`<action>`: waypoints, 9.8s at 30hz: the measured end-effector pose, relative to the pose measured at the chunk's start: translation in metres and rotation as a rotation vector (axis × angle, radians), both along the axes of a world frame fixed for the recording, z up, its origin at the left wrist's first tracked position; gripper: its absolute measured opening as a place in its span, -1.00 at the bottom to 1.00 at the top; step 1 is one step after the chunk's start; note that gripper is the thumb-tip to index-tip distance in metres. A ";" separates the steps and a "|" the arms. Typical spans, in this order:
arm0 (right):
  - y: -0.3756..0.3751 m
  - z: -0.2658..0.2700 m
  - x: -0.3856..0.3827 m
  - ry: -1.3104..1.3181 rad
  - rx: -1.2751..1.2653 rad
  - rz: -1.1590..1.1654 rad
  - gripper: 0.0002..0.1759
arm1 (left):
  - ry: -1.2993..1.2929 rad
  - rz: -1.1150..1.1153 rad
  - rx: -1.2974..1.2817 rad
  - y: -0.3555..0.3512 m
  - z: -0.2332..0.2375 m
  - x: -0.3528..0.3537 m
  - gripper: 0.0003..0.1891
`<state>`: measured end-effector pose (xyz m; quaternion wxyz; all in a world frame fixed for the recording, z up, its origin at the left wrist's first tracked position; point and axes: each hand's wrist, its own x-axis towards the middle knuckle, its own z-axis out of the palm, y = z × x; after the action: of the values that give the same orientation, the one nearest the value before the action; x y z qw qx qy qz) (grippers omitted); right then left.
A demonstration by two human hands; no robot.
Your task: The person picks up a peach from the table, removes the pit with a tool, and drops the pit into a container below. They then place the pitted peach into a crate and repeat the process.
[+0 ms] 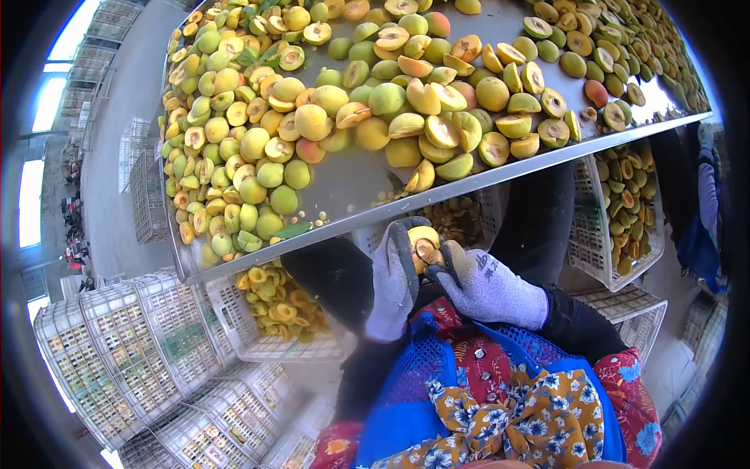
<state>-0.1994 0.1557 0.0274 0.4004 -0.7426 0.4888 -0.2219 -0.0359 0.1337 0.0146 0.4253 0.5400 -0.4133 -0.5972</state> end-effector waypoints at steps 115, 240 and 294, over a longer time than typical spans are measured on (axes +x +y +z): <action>0.011 -0.016 -0.050 -1.289 1.407 -0.380 -0.56 | -1.540 0.142 0.168 0.053 0.021 0.154 -0.38; 0.030 -0.026 -0.041 -1.744 1.992 0.157 -0.55 | 0.140 -0.509 -0.194 -0.005 -0.010 -0.020 -0.48; 0.011 -0.033 -0.046 -0.750 0.838 -0.381 -0.52 | 0.127 -0.108 0.094 0.019 -0.008 -0.009 -0.63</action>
<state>-0.2453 0.1667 -0.0058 0.7581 -0.2913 0.4845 -0.3252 -0.0445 0.1529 0.0065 0.3923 0.4973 -0.3854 -0.6710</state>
